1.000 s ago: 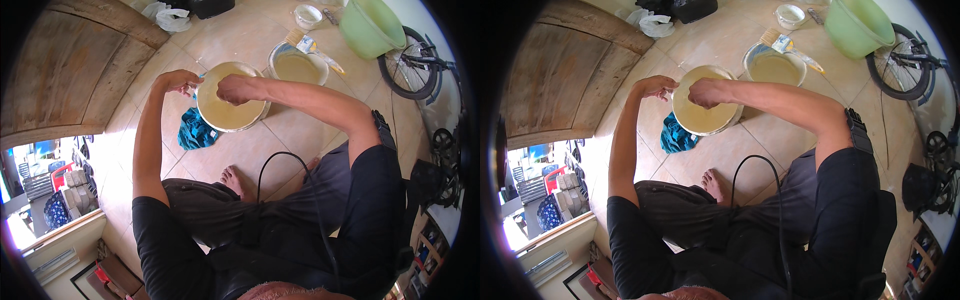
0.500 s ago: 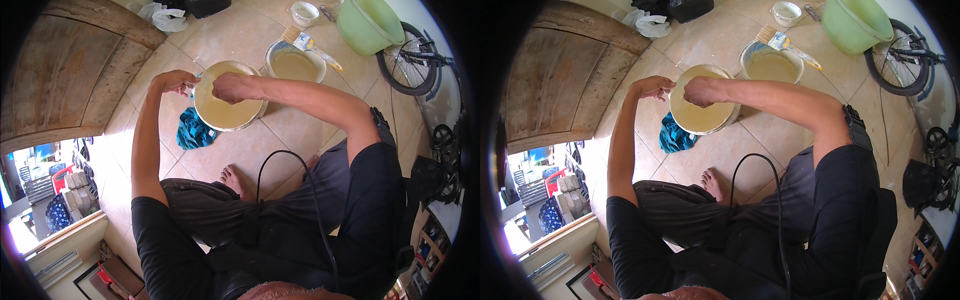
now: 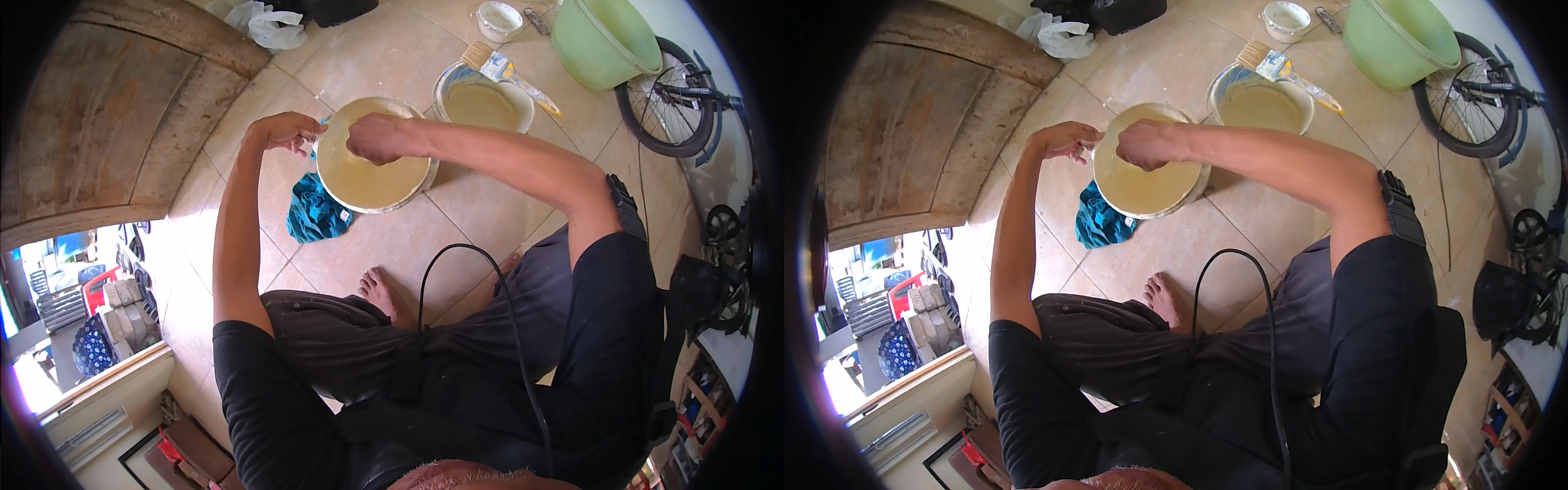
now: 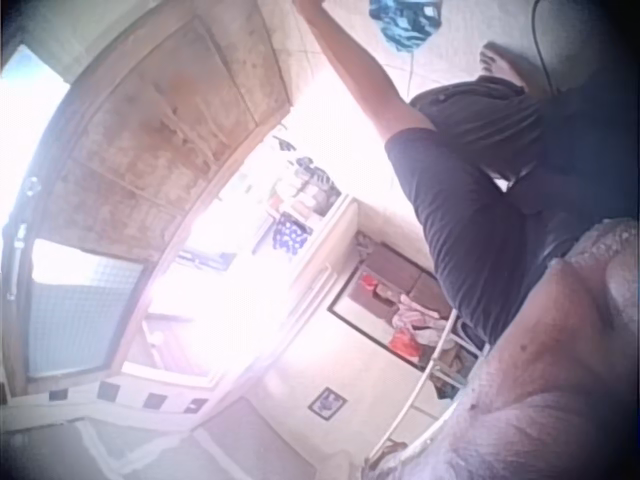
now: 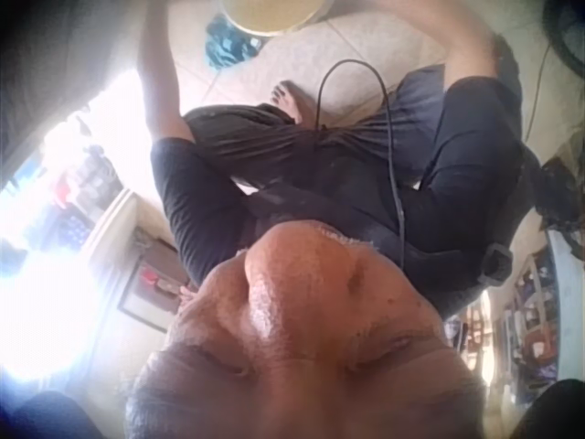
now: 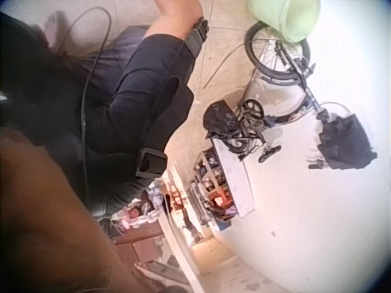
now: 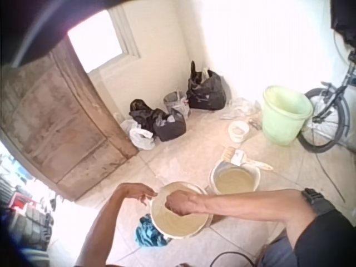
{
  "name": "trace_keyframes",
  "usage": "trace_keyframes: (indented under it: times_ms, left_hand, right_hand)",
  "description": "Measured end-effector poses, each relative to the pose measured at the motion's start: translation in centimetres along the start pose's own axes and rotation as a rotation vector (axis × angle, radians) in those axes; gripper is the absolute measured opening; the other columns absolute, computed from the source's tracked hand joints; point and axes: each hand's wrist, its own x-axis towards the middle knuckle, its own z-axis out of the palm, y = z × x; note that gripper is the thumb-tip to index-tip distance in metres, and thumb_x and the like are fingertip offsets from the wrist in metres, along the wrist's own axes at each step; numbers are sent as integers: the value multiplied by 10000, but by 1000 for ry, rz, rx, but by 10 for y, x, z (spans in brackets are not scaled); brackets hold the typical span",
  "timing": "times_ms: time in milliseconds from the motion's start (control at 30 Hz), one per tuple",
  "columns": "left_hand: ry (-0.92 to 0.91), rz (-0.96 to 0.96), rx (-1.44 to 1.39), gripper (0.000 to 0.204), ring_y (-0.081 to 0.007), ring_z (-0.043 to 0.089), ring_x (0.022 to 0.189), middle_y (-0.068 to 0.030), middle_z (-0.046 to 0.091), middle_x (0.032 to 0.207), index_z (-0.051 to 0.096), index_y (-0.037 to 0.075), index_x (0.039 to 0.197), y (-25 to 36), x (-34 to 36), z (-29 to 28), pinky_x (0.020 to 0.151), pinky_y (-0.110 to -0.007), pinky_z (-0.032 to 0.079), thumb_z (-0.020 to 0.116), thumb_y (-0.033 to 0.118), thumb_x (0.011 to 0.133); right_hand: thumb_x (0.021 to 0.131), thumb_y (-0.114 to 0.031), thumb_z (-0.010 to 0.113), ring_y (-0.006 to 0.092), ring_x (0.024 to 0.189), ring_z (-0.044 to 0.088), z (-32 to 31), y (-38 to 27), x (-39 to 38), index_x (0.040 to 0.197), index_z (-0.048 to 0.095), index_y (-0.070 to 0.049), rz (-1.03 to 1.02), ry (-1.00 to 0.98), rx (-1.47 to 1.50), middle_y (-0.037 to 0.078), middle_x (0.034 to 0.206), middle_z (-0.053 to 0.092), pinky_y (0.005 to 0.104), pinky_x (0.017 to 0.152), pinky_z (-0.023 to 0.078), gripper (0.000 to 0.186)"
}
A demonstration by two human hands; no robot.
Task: The person mixes paint in two buckets on the floor using a paintbrush and by hand.
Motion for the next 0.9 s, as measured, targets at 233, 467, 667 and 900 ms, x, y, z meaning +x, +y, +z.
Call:
trace_keyframes:
  times_ms: [233, 467, 667, 900]
  left_hand:
    - [-7, 10, 2, 285, -75, 474, 565, 13, 551, 770, 595, 89, 890, -1, -1, -1, 754, -374, 543, 624, 371, 919]
    - [4, 3, -8, 288, -75, 486, 566, 11, 560, 776, 595, 88, 885, 1, -2, 0, 738, -361, 546, 632, 373, 913]
    - [2, -3, 19, 284, -76, 483, 558, 11, 559, 782, 589, 87, 886, 1, -2, 0, 727, -358, 544, 615, 367, 925]
    - [17, -12, 32, 287, -78, 485, 580, 15, 548, 788, 595, 84, 921, 1, 2, -2, 740, -347, 539, 612, 370, 927]
  right_hand:
    - [669, -86, 651, 316, 782, 674, -24, 16, -10, 746, 709, -50, 92, -21, -193, 142, 797, 692, 392, 687, 535, 104]
    - [668, -93, 666, 319, 759, 676, 0, -1, 4, 735, 705, -41, 3, -89, -112, 173, 784, 682, 412, 669, 537, 94]
    - [643, -73, 663, 334, 719, 657, -17, 23, -13, 690, 687, -23, 66, -65, -175, 169, 706, 661, 421, 634, 526, 72]
    - [723, -145, 623, 319, 770, 673, 4, -3, 6, 747, 713, -66, 86, 87, -183, 148, 789, 692, 409, 677, 531, 122]
